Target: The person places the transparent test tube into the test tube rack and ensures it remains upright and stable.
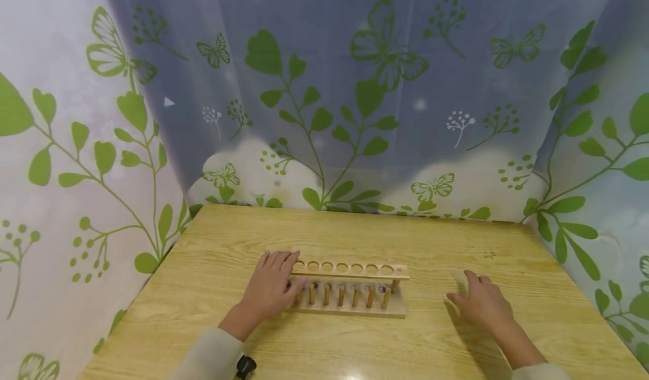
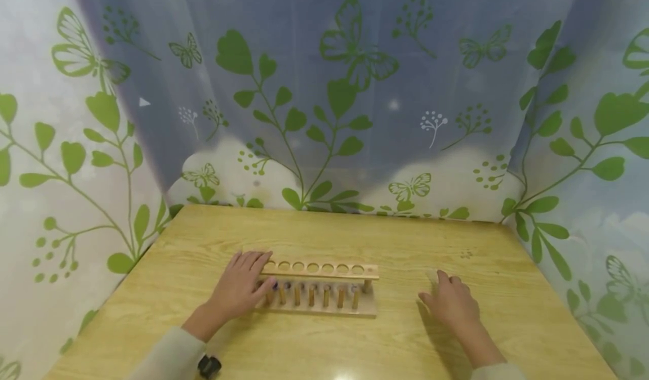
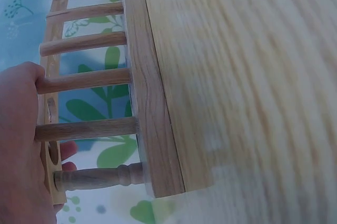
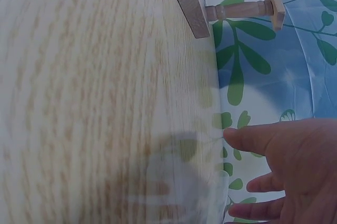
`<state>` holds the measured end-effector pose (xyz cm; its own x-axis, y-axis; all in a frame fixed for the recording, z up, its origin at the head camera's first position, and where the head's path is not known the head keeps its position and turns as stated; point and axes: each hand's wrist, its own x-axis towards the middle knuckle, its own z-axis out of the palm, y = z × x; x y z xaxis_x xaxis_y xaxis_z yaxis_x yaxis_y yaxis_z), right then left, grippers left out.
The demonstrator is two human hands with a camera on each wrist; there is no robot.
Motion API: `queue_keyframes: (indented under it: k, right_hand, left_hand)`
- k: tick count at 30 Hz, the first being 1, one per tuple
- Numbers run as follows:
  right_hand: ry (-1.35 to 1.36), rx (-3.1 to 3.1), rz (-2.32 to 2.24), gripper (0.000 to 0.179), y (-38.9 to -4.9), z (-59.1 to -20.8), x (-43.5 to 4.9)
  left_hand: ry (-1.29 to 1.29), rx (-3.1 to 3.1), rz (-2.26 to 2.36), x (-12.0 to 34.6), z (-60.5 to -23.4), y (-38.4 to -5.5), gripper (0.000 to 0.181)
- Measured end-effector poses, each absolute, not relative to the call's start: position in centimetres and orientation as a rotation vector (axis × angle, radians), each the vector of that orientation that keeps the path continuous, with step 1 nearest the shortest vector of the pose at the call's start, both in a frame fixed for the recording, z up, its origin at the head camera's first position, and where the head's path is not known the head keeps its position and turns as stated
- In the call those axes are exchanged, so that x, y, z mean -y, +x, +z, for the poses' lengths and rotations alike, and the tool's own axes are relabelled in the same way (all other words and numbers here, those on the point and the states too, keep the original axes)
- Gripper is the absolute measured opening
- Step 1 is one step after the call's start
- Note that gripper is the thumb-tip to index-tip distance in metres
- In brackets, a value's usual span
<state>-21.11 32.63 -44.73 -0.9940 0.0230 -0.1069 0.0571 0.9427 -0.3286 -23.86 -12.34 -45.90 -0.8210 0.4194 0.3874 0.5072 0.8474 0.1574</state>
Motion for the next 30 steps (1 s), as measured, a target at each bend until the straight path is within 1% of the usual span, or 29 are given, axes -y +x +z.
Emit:
queue_keyframes:
  k: [7, 22, 30]
  right_hand:
    - [0.089, -2.974, -0.521, 0.086, -21.01, -44.82, -32.70]
    - [0.129, -2.973, -0.463, 0.084, -21.11, -44.57, -32.97]
    - [0.132, -2.986, -0.452, 0.070, -21.10, -45.25, -33.56]
  left_hand:
    - [-0.657, 2.707, -0.389, 12.24, -46.09, -23.85, 0.062]
    - [-0.649, 2.692, -0.423, 12.36, -46.17, -24.04, 0.061]
    - [-0.657, 2.700, -0.418, 12.35, -46.12, -23.81, 0.062]
